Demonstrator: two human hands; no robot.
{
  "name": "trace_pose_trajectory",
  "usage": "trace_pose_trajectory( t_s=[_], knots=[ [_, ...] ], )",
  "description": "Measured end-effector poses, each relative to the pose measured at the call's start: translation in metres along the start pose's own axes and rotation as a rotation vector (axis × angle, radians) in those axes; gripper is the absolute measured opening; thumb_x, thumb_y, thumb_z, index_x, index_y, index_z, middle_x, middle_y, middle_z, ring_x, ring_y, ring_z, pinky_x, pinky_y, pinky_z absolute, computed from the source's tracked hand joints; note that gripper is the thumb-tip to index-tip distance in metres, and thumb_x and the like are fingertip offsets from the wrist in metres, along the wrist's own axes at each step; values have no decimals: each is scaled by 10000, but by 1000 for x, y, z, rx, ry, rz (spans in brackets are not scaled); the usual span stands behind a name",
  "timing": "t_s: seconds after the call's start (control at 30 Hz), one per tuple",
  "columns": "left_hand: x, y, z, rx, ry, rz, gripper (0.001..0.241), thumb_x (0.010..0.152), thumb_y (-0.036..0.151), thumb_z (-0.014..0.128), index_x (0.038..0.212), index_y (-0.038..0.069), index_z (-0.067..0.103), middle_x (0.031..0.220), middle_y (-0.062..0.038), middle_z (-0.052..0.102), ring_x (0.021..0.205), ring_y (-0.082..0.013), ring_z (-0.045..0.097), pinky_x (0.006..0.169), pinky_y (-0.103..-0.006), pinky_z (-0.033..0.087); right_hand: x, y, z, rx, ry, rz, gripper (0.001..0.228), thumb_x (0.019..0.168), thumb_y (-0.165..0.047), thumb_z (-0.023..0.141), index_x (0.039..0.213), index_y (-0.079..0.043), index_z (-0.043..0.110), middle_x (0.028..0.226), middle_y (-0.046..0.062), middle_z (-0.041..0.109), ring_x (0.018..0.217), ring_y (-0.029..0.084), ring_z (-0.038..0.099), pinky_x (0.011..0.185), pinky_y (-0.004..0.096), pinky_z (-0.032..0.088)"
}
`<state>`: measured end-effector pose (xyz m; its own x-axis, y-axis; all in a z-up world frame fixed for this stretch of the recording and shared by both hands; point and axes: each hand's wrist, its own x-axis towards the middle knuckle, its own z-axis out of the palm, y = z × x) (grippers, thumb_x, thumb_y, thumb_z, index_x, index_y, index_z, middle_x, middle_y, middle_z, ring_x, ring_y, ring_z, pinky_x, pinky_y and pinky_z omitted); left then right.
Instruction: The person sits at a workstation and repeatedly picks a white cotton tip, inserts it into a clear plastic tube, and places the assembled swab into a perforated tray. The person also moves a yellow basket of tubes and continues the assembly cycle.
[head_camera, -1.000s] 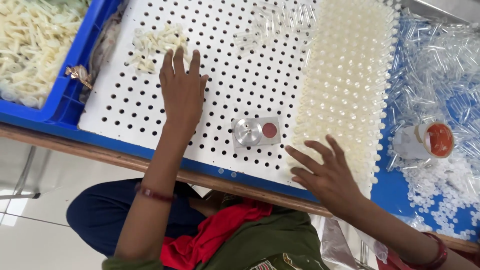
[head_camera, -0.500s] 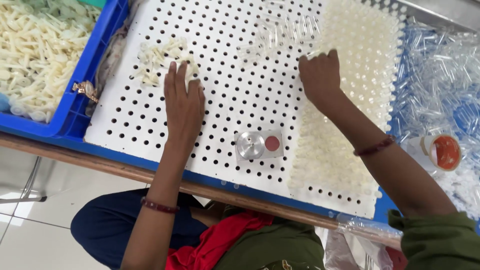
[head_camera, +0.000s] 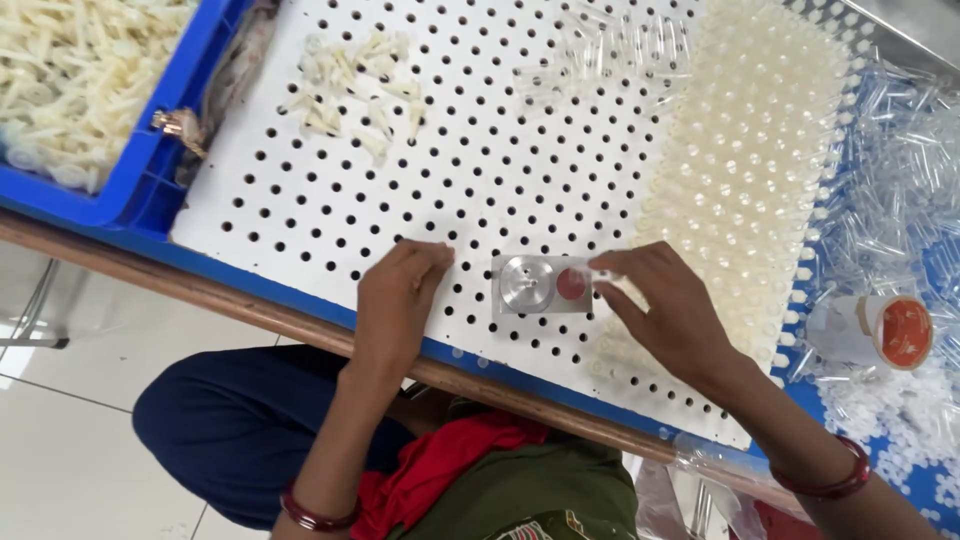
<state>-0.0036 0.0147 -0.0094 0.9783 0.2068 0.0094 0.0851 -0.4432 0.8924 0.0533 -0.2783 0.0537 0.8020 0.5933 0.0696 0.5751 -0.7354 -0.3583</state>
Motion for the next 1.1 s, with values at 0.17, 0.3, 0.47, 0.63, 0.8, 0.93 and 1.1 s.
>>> trace_pose_trajectory(
  t_s=[0.17,0.3,0.47,0.63,0.8,0.93,1.1],
  knots=[
    [-29,9,4,-215,96,34,152,902,23,738,1049,20,775,1044,-102,772,952,-196,769,826,-288,593,7,-25,-6,-206,-12,-167,354,899,-202,721,1244,-128,682,1200,35,714,1193,280,566,990,413,447],
    [-44,20,21,-362,97,49,161,891,12,751,1048,32,781,1078,-96,757,955,-170,752,831,-269,602,9,-35,-6,-180,35,-205,414,857,-234,740,1247,-110,677,1191,61,705,1200,297,587,981,439,462],
    [-54,17,47,-748,-35,-93,200,915,-2,757,1112,23,787,1027,-90,798,876,-105,724,775,-260,578,-18,-31,-6,377,50,227,265,898,-127,748,1159,-83,749,1103,79,774,974,223,705,842,329,568],
    [-65,26,71,-1082,-70,-28,205,969,-22,728,1169,6,760,1043,-76,749,895,-90,706,824,-257,594,-36,-46,13,849,196,532,221,926,-84,741,1136,-24,777,1013,140,812,884,151,747,783,258,609],
    [-46,13,54,-1058,-418,-228,170,954,-6,737,1120,-21,771,1020,-138,771,861,-135,729,813,-283,626,-27,-52,-5,444,177,-92,214,927,-117,744,1113,-11,742,1125,83,766,1025,115,741,830,239,626],
    [-68,39,61,-819,-205,-26,158,949,19,749,1104,-1,774,1045,-133,738,906,-137,722,811,-277,615,-54,-33,18,770,170,400,194,936,-86,745,1115,-18,776,1053,107,798,880,132,705,737,255,570],
    [-55,47,46,-381,-9,338,204,900,-8,740,1102,15,715,1193,-125,743,1086,-230,725,925,-323,571,-100,-15,-16,529,264,368,193,924,-137,734,1106,-80,703,1111,43,768,1006,111,760,838,229,632]
  ],
)
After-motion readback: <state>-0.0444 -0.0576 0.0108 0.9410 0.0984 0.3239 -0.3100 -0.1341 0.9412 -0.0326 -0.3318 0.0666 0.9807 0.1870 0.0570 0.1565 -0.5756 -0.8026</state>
